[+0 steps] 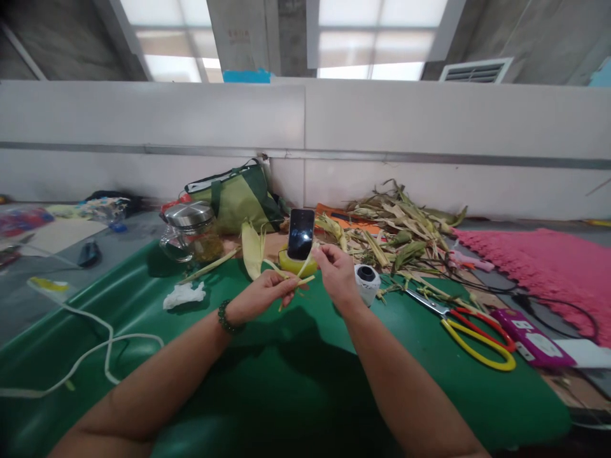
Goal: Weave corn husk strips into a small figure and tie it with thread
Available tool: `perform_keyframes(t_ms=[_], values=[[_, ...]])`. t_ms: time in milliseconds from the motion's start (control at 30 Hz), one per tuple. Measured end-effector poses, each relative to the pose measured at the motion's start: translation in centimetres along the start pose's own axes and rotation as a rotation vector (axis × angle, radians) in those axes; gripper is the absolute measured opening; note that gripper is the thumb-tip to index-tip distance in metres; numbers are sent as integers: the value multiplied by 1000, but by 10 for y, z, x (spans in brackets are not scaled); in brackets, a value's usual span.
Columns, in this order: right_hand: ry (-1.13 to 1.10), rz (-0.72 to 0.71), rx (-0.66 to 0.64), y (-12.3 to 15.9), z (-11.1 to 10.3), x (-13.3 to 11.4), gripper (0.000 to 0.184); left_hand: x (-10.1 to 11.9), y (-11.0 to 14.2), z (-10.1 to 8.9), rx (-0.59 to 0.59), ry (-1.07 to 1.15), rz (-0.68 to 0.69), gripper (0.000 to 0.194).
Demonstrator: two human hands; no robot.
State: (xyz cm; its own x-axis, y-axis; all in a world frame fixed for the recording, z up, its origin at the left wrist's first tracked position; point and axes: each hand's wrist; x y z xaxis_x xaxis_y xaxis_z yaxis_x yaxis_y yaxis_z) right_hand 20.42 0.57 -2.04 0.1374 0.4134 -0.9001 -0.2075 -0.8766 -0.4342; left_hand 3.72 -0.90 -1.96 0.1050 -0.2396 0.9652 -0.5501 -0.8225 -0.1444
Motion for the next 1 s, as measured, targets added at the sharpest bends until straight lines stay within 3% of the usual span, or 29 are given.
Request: perform_keyframes(t_ms=[67,200,267,400,567,633,800,900,1000], values=[[15,-23,1,-2,-2,-2,34,0,-1,-2,14,96,-30,50],[87,-39,-257,2,-4,-11,39,-2,-2,-6,119,229,-55,43],[149,-86,-303,6,-2,-14,35,-1,-2,-6,132,197,-43,39],[138,-133,-225,15,5,-15,24,2,-1,-5,157,93,0,38],[29,-51,-6,13,5,-7,26,4,2,-3,191,80,-23,33],[-18,4,14,9,3,-2,28,5,3,-2,196,112,-34,34],[-25,63,-142,2,2,2,37,0,1,-2,278,316,-89,43],[155,-38,-217,8,3,-2,45,-4,-3,-2,364,418,-80,43],[365,-140,-365,18,7,-3,39,-6,-4,-4,437,376,-22,33]])
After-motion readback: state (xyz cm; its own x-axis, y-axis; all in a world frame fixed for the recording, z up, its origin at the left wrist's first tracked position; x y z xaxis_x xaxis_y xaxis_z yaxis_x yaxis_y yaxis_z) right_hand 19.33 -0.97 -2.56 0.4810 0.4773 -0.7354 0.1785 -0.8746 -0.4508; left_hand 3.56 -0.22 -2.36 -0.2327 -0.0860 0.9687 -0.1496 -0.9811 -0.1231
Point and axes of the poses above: each hand's wrist, its own y-axis away from the middle knuckle, its own z-axis out of the palm, x = y × z, and after that the axes turned 3 degrees about x, right-handed
